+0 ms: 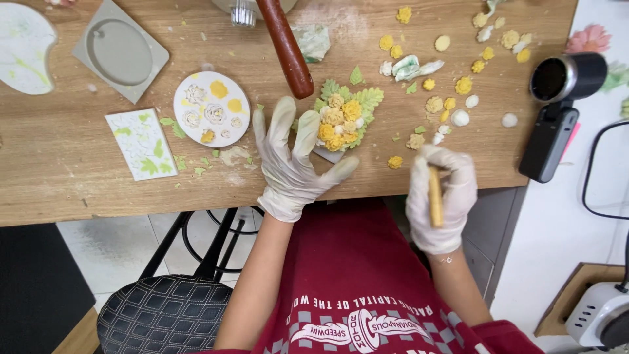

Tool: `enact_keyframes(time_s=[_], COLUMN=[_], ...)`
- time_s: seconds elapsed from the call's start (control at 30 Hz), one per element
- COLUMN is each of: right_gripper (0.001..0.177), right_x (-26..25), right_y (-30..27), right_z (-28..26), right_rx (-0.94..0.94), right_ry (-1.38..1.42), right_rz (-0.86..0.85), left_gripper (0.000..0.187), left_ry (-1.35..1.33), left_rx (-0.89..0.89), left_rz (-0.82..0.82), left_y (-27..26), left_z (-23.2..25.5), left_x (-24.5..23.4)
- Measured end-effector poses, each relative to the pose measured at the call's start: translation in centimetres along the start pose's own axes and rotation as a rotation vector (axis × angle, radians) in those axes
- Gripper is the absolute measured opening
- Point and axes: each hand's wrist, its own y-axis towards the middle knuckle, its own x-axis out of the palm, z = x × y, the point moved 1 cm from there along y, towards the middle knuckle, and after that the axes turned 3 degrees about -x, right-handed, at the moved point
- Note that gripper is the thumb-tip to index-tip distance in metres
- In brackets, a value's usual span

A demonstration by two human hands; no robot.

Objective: Decorate a candle by attaching pre-made wax flowers using melted wax as adhesive.

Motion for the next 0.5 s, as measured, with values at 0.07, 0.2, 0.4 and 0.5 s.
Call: enact_keyframes(time_s=[0.07, 0.2, 0.4, 0.5], right_gripper=[0.024, 0.031, 0.040, 0.046], right_x=[-2.6, -6.9, -9.9, -10.1], right_y=[2.2, 5.2, 6.4, 6.8], right_z=[1.2, 7.0, 11.9, 11.6], right_rx=[-0.176, -0.478, -0.524, -0.538], right_ry=[-0.301, -0.851, -1.099, -1.095], right_rz=[-0.033, -0.053, -0.318, -0.335], left_gripper=[0.093, 0.094, 0.069, 0.043], left_ry=[-0.024, -0.050, -0.003, -0.003], left_rx=[0.010, 0.035, 0.002, -0.066], left_rz=[0.026, 0.061, 0.047, 0.045], left_y=[-0.2, -0.8, -3.6, -4.3], left_z=[0.1, 1.0, 1.8, 2.3], left_x=[-0.7, -3.2, -9.5, -12.6])
